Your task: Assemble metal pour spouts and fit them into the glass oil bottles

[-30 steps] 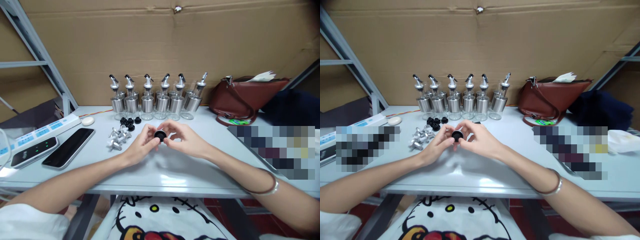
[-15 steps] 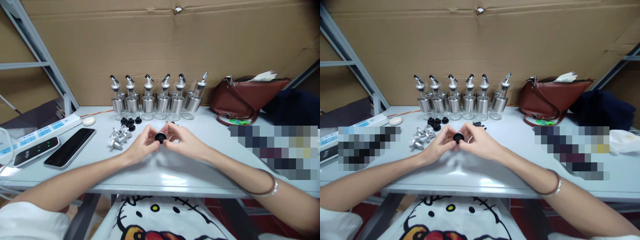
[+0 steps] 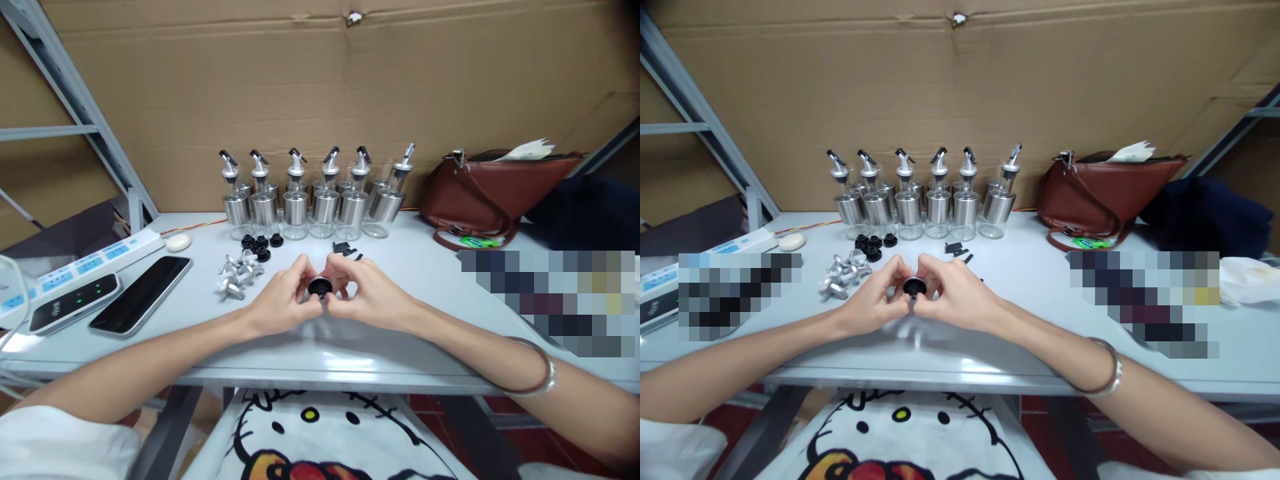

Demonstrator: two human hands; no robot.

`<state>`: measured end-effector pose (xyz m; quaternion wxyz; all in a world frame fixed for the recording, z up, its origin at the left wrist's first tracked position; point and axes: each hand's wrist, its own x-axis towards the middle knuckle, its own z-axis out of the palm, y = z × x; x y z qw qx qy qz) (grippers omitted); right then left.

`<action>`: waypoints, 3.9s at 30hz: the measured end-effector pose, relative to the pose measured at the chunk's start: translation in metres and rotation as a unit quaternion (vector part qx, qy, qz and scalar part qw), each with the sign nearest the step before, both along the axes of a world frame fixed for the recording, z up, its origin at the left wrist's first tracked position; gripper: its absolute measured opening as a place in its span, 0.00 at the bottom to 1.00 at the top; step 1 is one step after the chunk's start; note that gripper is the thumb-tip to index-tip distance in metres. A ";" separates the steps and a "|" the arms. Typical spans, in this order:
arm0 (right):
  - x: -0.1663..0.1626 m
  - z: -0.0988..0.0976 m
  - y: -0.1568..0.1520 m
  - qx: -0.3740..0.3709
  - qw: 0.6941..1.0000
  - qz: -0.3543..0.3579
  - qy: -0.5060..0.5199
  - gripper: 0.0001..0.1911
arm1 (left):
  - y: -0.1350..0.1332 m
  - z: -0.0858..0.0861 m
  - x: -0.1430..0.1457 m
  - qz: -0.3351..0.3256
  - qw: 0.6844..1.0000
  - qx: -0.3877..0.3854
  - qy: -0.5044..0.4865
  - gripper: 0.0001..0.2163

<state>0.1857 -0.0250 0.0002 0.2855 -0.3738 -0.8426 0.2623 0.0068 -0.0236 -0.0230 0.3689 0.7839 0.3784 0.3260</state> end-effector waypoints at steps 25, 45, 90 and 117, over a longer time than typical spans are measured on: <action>0.011 -0.002 0.015 0.160 0.985 0.031 0.062 0.04 | 0.008 -0.013 -0.001 -0.015 0.985 0.145 -0.092 0.12; 0.082 -0.012 0.095 0.121 0.946 -0.070 -0.292 0.10 | 0.005 -0.002 0.002 -0.055 0.994 0.089 0.037 0.09; 0.076 -0.005 0.089 0.145 0.946 -0.110 -0.269 0.06 | 0.016 -0.009 0.004 -0.025 0.966 -0.175 -0.189 0.19; 0.029 0.001 0.044 0.228 0.974 -0.004 -0.002 0.06 | 0.016 -0.011 0.004 -0.037 0.959 -0.185 -0.210 0.31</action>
